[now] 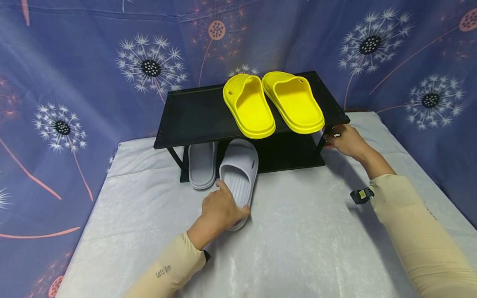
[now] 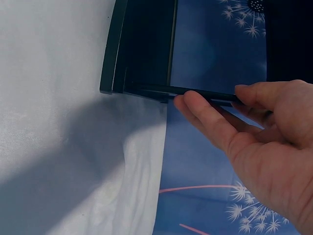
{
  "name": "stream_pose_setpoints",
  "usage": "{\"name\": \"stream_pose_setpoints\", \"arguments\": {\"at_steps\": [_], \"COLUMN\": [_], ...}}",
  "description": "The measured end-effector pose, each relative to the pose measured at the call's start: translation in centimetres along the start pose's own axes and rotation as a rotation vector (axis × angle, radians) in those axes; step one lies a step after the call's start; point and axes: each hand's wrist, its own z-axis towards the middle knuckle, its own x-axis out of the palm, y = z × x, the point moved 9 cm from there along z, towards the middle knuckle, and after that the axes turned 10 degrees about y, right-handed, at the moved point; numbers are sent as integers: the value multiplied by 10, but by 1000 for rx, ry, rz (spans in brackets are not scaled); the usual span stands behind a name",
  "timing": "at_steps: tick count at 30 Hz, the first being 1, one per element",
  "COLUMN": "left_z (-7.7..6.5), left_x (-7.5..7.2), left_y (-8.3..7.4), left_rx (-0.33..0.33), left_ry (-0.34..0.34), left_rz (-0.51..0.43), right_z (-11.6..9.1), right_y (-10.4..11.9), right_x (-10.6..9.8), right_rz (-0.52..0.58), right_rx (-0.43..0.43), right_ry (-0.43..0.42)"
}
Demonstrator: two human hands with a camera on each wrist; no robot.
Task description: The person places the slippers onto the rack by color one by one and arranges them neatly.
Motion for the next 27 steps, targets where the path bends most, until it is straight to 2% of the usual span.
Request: {"name": "stream_pose_setpoints", "arguments": {"at_steps": [4, 13, 27], "left_z": [3, 10, 21], "left_x": [-2, -9, -13], "left_y": [1, 2, 3], "left_rx": [-6, -2, 1], "left_ry": [7, -23, -7], "left_rz": [-12, -17, -16], "right_z": [0, 0, 0], "right_y": [0, 1, 1], "right_x": [0, 1, 1], "right_rz": [-4, 4, 11], "right_rx": [7, 1, 4], "right_ry": [2, -2, 6]}}
